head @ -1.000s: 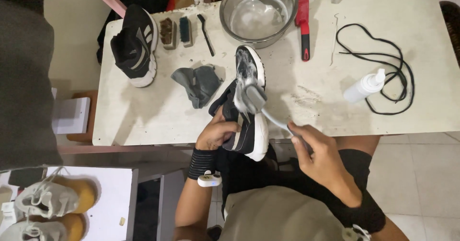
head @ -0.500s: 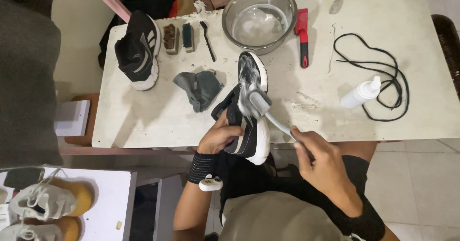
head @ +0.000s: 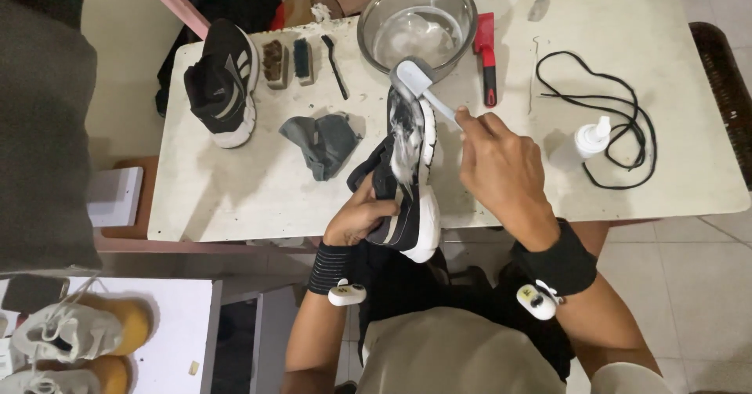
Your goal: The person wipes a black and white sneaker with a gray cloth, then applies a white cleaning liquid from a bottle onto the shoe. They use a white brush to scrub the shoe's upper and sole, creating foam. The person continues scrubbing different areas of the shoe throughout the clip.
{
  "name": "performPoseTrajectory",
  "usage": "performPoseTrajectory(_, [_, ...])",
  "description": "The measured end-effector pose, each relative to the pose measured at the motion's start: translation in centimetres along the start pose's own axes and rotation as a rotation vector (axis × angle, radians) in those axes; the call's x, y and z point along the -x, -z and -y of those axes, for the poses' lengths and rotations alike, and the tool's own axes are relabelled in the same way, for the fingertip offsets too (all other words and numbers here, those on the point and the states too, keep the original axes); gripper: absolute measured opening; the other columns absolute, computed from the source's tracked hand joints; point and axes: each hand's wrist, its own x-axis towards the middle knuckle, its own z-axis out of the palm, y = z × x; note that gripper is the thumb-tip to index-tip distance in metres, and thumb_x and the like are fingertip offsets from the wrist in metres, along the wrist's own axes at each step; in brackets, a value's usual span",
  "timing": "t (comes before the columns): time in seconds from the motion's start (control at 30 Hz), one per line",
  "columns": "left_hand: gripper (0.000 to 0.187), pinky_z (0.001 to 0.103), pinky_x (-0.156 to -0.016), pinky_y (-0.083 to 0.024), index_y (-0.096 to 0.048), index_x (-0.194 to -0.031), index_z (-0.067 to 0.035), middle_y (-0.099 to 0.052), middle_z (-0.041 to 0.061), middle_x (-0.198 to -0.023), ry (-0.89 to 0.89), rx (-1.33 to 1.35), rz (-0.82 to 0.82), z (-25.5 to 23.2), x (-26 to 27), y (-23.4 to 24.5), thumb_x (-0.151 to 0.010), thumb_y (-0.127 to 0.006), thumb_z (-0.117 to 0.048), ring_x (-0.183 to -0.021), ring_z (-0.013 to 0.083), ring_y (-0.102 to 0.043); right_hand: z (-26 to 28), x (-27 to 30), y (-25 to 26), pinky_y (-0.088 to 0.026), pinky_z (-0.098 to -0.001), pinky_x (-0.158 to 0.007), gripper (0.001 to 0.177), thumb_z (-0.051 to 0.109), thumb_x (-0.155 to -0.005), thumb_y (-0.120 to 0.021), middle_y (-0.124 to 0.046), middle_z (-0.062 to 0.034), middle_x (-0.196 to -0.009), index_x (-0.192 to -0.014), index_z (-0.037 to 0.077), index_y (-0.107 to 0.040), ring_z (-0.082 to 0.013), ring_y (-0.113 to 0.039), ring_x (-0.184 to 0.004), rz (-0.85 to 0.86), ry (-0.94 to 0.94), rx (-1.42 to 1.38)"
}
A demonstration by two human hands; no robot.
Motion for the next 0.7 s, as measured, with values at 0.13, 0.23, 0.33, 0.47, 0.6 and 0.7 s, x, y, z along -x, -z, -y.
performPoseTrajectory(0.13, [0.089,0.038,-0.08,-0.054,-0.052,-0.146,-0.003,-0.067,0.029,-0.11,0.007,0.005,0.011,0.0,0.1,0.1,-0.06,-0.073,0.008,-0.1,0.0316,-0.065,0.3,2.1,0.8,-0.055,-0.0421,-0.049,0.027,0.005,-0.094,-0.066,-0.071,-0.011,-0.084,-0.119,0.006,-0.077,-0.0331,-0.07,-0.058,0.018,-0.011,-0.035])
performPoseTrajectory(0.23, [0.092,0.042,-0.081,-0.055,-0.05,-0.145,0.001,-0.065,0.031,-0.11,-0.025,0.062,-0.003,2.3,-1.1,1.7,-0.057,-0.073,0.011,-0.099,0.0343,-0.065,0.5,5.8,1.0,-0.056,-0.039,-0.049,0.026,0.007,-0.097,-0.064,-0.072,-0.0113,-0.085,-0.12,0.006,-0.077,-0.0327,-0.071,-0.062,0.043,-0.058,-0.121])
performPoseTrajectory(0.33, [0.091,0.043,-0.082,-0.055,-0.049,-0.146,0.0,-0.066,0.031,-0.115,-0.03,0.067,0.012,3.3,-1.6,2.2,-0.059,-0.074,0.011,-0.101,0.0331,-0.064,0.8,9.2,1.4,-0.055,-0.0331,-0.047,0.025,0.009,-0.095,-0.065,-0.074,-0.0094,-0.085,-0.117,0.009,-0.077,-0.0277,-0.072,-0.06,0.093,-0.152,-0.221])
performPoseTrajectory(0.47, [0.093,0.046,-0.088,-0.054,-0.048,-0.147,-0.002,-0.064,0.03,-0.121,-0.027,0.073,0.022,1.9,-1.1,1.4,-0.059,-0.075,0.012,-0.109,0.0371,-0.063,0.3,10.5,0.2,-0.055,-0.0277,-0.044,0.025,0.008,-0.096,-0.064,-0.072,-0.0072,-0.086,-0.118,0.007,-0.076,-0.0228,-0.07,-0.058,0.039,-0.117,-0.168])
performPoseTrajectory(0.6, [0.096,0.049,-0.089,-0.053,-0.047,-0.147,0.001,-0.062,0.032,-0.121,-0.043,0.106,0.001,0.7,-0.5,0.3,-0.057,-0.075,0.013,-0.11,0.0376,-0.062,-0.3,10.0,-2.8,-0.054,-0.0302,-0.044,0.024,0.007,-0.098,-0.064,-0.071,-0.0113,-0.088,-0.119,0.003,-0.074,-0.0255,-0.068,-0.06,-0.083,-0.114,-0.305])
performPoseTrajectory(0.7, [0.096,0.048,-0.091,-0.052,-0.045,-0.149,0.0,-0.061,0.03,-0.124,-0.024,0.117,-0.017,4.3,-2.0,2.7,-0.058,-0.074,0.014,-0.112,0.0378,-0.061,0.3,11.4,-2.4,-0.053,-0.0307,-0.041,0.022,0.005,-0.097,-0.063,-0.071,-0.0141,-0.084,-0.115,-0.001,-0.074,-0.028,-0.069,-0.058,-0.034,-0.129,-0.415])
